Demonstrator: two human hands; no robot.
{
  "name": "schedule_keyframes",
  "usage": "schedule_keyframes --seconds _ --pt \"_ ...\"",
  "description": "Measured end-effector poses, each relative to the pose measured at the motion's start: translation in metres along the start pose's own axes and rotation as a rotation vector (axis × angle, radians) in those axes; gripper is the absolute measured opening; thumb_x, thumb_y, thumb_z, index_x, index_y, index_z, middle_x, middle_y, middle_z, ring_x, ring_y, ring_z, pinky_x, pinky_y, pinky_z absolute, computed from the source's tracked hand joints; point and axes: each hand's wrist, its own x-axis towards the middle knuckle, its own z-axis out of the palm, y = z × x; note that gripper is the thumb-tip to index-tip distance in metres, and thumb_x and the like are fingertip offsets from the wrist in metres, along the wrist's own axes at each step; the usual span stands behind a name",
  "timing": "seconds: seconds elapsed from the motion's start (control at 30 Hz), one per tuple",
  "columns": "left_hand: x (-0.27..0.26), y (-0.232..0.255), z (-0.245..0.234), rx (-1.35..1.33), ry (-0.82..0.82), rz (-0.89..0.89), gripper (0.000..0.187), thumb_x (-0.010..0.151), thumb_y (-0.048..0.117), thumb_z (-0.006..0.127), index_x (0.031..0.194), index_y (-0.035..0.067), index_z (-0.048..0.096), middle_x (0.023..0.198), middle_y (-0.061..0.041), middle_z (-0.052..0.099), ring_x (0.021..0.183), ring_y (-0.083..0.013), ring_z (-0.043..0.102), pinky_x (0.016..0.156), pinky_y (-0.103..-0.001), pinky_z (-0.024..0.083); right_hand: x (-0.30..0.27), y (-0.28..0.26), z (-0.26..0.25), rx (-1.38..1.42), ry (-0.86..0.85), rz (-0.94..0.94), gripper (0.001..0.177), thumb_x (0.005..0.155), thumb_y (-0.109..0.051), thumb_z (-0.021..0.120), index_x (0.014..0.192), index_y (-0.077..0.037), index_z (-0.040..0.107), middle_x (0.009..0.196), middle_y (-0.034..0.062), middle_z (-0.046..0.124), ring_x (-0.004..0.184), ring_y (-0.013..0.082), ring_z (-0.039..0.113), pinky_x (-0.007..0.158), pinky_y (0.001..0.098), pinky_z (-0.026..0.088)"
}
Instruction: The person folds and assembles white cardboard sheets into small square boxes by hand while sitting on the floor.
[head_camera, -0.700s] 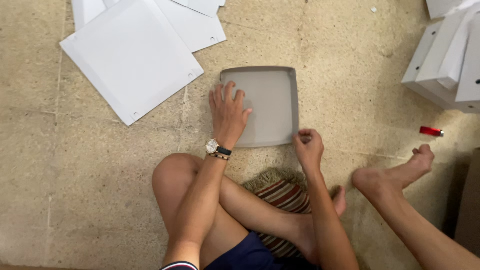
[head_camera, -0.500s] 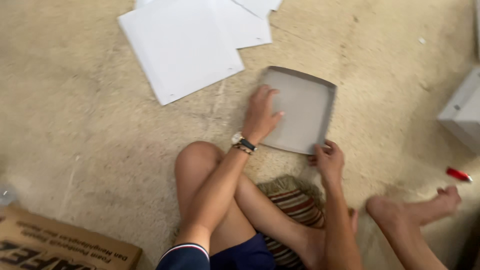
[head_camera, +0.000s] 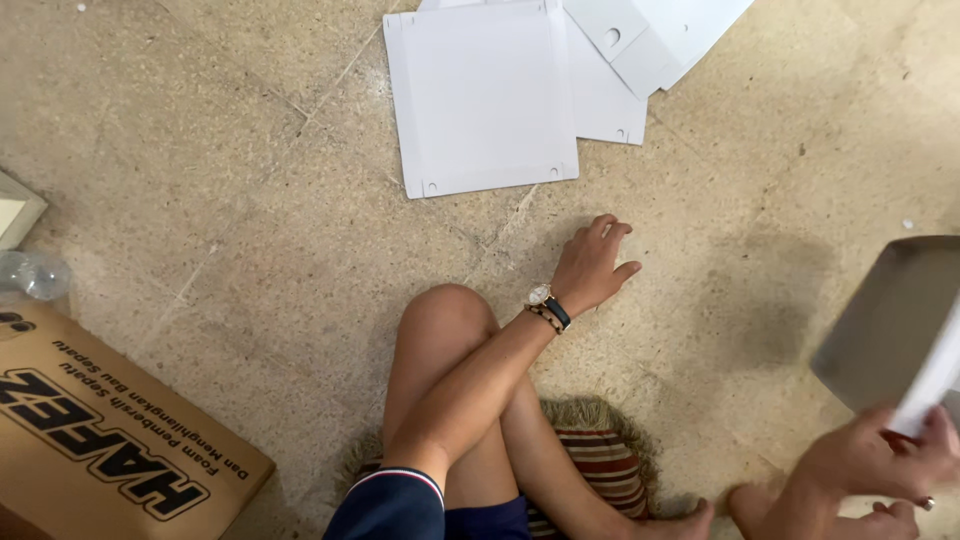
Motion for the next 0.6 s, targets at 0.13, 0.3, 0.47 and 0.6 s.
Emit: schedule_keyframes --seconds 0.13,0.3,0.47,0.6 --pt "0.000 -0.004 0.004 0.046 0.033 -0.017 0.047 0.076 0.029 0.067 0.113 0.005 0.051 0.125 -0.015 0.046 0.108 -0.0344 0.047 0.084 -0.047 0.042 -0.010 -0.047 0.014 -0.129 -0.118 -0.322 0.023 0.096 -0.007 0.077 0.099 0.013 0.066 0.090 0.0221 0.060 0.079 0.0329 0.052 0.064 0.0375 0.040" --pt "0.000 -0.007 0.002 0.273 0.014 -0.098 0.055 0.074 0.037 0.066 0.119 0.011 0.048 0.132 -0.015 0.040 0.119 -0.0359 0.037 0.091 -0.052 0.034 -0.081 -0.003 0.053 -0.288 -0.547 -0.119 0.046 0.076 -0.033 0.081 0.110 -0.008 0.064 0.101 0.0162 0.058 0.088 0.0280 0.049 0.081 0.0420 0.038" --pt "-0.007 0.000 -0.015 0.404 -0.022 -0.252 0.066 0.070 0.036 0.071 0.124 0.012 0.041 0.141 -0.017 0.020 0.127 -0.0474 0.013 0.099 -0.063 0.018 -0.094 -0.017 0.050 -0.402 -0.675 0.059 0.044 0.088 -0.036 0.063 0.120 -0.006 0.059 0.113 0.0199 0.051 0.096 0.0364 0.046 0.077 0.0511 0.033" --pt "-0.009 0.008 -0.024 0.460 -0.123 -0.346 0.068 0.073 0.023 0.065 0.131 0.013 0.031 0.146 -0.019 0.006 0.128 -0.0545 0.001 0.100 -0.067 0.011 -0.092 0.019 0.075 -0.671 -0.399 0.001 0.048 0.076 -0.036 0.079 0.114 -0.010 0.065 0.111 0.0124 0.051 0.099 0.0283 0.043 0.073 0.0454 0.033"
